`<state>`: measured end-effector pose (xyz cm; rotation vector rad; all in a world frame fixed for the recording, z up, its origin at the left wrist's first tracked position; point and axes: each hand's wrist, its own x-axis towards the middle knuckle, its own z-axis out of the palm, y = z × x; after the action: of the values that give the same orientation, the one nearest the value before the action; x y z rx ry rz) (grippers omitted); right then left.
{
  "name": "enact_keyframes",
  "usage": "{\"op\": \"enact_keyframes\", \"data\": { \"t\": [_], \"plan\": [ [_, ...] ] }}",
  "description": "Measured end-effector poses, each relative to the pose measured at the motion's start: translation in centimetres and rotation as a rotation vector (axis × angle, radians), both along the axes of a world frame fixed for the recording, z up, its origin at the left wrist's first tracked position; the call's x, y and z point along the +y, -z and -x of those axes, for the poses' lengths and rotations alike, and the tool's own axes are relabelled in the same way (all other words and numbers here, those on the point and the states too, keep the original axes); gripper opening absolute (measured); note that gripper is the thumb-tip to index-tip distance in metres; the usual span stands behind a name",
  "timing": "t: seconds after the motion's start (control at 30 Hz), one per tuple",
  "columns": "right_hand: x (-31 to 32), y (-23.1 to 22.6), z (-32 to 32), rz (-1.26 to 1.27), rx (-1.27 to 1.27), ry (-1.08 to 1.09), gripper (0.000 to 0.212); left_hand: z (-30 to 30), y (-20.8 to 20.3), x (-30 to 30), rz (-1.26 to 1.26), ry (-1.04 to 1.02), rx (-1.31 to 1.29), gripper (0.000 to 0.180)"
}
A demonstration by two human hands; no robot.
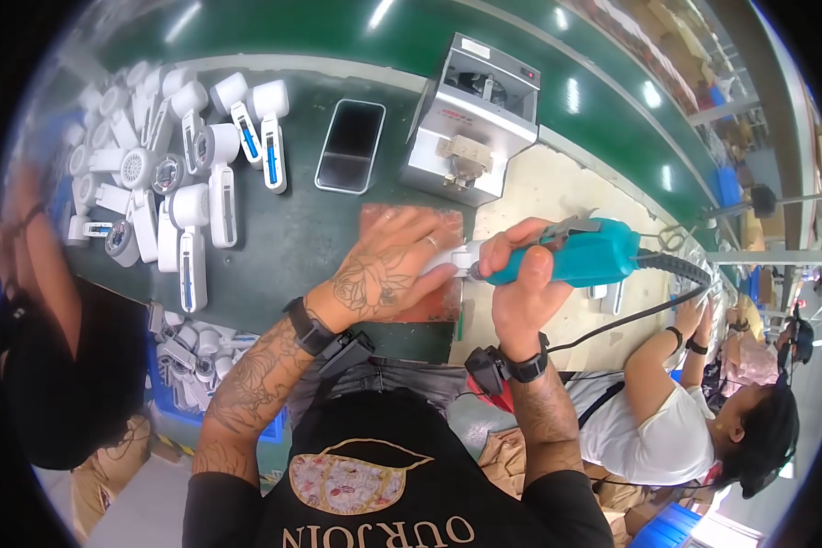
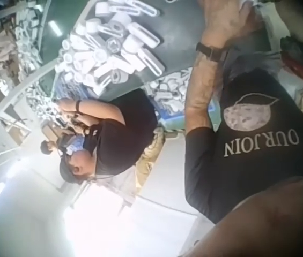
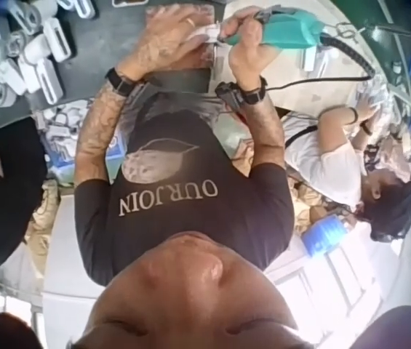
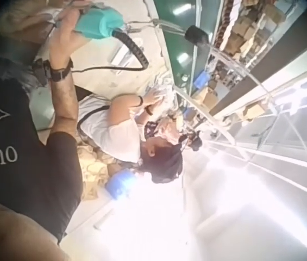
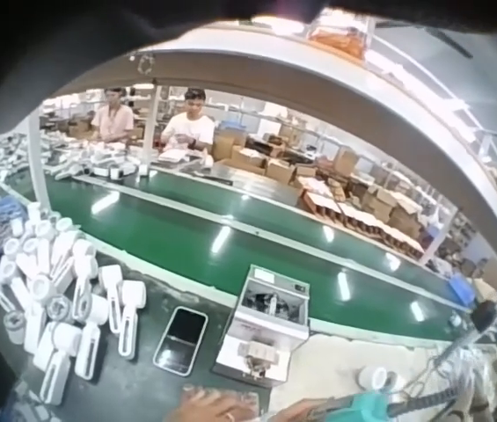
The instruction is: The person picks up a white plastic fan component, uses a power screwdriver to fasten a screw into it, and then fits a blue battery cover into the handle. They then place the assembled fan onto a conveyor belt and reach for another component from a pile.
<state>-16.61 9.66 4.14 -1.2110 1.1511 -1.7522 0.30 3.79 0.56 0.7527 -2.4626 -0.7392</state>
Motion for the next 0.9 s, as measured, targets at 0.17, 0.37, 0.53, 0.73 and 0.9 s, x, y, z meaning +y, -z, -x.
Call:
{"op": "enact_keyframes", "data": {
  "t": [0.17, 0.37, 0.53, 0.73, 0.9],
  "plan": [
    [-0.1, 0.1, -0.3, 0.030, -0.011, -0.011, 0.048, 0.3, 0.2, 0.0, 0.030, -0.007, 0.040, 0.037],
    [-0.4, 0.5, 0.3, 0.013, -0.037, -0.013, 0.046, 0.6, -0.1, -0.2, 0.013, 0.011, -0.012, 0.037],
    [-0.2, 0.5, -0.6, -0.042, 0.102, 0.100, 0.038, 0.1, 0.9, -0.3, 0.155, -0.010, 0.199, 0.037],
    [4.1, -2.6, 0.7, 0.170, -0.275, 0.133, 0.052, -1.5, 0.5, 4.7, 0.339, 0.003, 0.158, 0.032],
    [6.6, -4.0, -0.1, 0.216, -0.208, 0.189, 0.057, -11.8, -2.4, 3.6, -0.228, -0.699, 0.503, 0.042]
  ]
}}
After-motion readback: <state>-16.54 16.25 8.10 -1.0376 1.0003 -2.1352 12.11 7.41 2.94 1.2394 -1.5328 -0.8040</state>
